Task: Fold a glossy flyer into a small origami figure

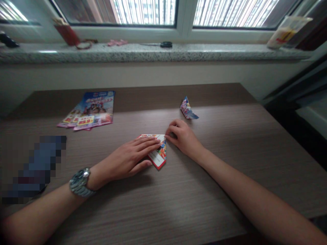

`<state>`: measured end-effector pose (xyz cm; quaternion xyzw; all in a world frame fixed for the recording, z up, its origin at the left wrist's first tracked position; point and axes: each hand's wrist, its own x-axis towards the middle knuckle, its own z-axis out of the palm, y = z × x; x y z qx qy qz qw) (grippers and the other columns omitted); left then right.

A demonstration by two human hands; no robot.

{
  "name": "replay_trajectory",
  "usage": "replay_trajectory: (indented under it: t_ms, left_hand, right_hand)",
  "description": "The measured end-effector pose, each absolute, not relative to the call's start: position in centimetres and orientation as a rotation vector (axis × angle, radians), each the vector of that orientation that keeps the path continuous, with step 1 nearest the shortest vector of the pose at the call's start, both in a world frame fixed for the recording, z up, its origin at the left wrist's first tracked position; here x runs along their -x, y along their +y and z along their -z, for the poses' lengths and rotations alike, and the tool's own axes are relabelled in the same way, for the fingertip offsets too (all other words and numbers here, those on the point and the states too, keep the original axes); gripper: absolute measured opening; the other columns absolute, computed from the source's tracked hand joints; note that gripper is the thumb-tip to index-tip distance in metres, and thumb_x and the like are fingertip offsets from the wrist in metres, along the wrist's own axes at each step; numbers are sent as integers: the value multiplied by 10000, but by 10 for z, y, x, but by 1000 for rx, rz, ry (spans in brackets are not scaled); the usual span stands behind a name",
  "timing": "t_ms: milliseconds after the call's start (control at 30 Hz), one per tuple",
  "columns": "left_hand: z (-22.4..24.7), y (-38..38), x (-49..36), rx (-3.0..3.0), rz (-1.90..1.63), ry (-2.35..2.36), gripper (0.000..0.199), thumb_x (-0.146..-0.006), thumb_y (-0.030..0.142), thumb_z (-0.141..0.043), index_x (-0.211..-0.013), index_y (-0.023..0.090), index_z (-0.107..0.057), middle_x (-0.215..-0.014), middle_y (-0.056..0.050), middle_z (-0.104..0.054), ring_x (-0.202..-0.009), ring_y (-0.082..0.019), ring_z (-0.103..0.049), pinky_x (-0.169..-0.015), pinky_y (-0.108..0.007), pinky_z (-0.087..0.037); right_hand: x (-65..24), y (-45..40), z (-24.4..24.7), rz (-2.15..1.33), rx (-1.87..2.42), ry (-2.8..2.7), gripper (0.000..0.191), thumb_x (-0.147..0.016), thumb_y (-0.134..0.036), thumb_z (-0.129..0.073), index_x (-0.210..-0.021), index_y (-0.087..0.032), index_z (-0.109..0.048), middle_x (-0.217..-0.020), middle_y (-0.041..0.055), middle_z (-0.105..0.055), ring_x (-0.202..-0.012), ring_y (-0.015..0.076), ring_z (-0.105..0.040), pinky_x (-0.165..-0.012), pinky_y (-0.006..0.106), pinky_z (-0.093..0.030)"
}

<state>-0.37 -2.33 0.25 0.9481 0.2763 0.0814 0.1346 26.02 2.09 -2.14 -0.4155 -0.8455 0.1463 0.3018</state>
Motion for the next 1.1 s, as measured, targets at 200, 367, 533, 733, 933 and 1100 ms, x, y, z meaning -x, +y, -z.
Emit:
replay_trajectory:
  t_ms: [200, 367, 533, 733, 933, 1100]
  left_hand:
    - [0, -22, 5, -2752, -221, 809, 556, -1063, 466, -385, -1560, 219, -366, -1612, -72, -393, -1504, -242, -341, -1270, -464, -230]
    - [0, -22, 5, -2758, -233, 807, 554, -1062, 456, -391, -1562, 217, -366, -1601, -77, -412, -1498, -242, -353, -1267, -462, -243]
    - [-1, -22, 5, -2776, -229, 806, 553, -1064, 452, -387, -1562, 212, -368, -1599, -73, -415, -1499, -235, -350, -1268, -444, -241]
    - [1, -22, 6, -2777, -249, 809, 552, -1063, 453, -394, -1566, 231, -358, -1601, -76, -410, -1496, -241, -359, -1261, -453, -252]
    - [0, -22, 5, -2786, -208, 814, 562, -1065, 464, -378, -1570, 219, -351, -1613, -73, -389, -1506, -239, -339, -1267, -457, -238]
    - [1, -23, 6, -2778, -212, 808, 561, -1062, 462, -393, -1573, 236, -343, -1612, -73, -391, -1503, -245, -345, -1263, -473, -245]
  right_hand:
    - [-261, 16, 17, -441, 1081, -2334, 53, -902, -188, -711, -858, -172, -685, -917, 67, -624, -869, 206, -589, -790, 336, -483]
    - [-260, 9, 15, -493, 1065, -2335, 64, -901, -187, -713, -853, -171, -674, -888, 57, -614, -832, 193, -592, -739, 307, -473]
    - [-261, 5, 15, -559, 1050, -2366, 72, -917, -193, -691, -858, -170, -656, -899, 64, -616, -858, 201, -592, -759, 314, -477]
    - [-264, 0, 12, -655, 985, -2415, 60, -927, -193, -674, -876, -175, -649, -946, 75, -617, -902, 207, -590, -801, 322, -476]
    - [-266, 0, 13, -714, 883, -2463, 97, -938, -227, -666, -857, -181, -641, -886, 58, -610, -852, 194, -574, -750, 300, -451]
    - [-266, -2, 13, -776, 761, -2484, 102, -937, -229, -664, -851, -183, -633, -881, 55, -627, -842, 185, -584, -741, 289, -448]
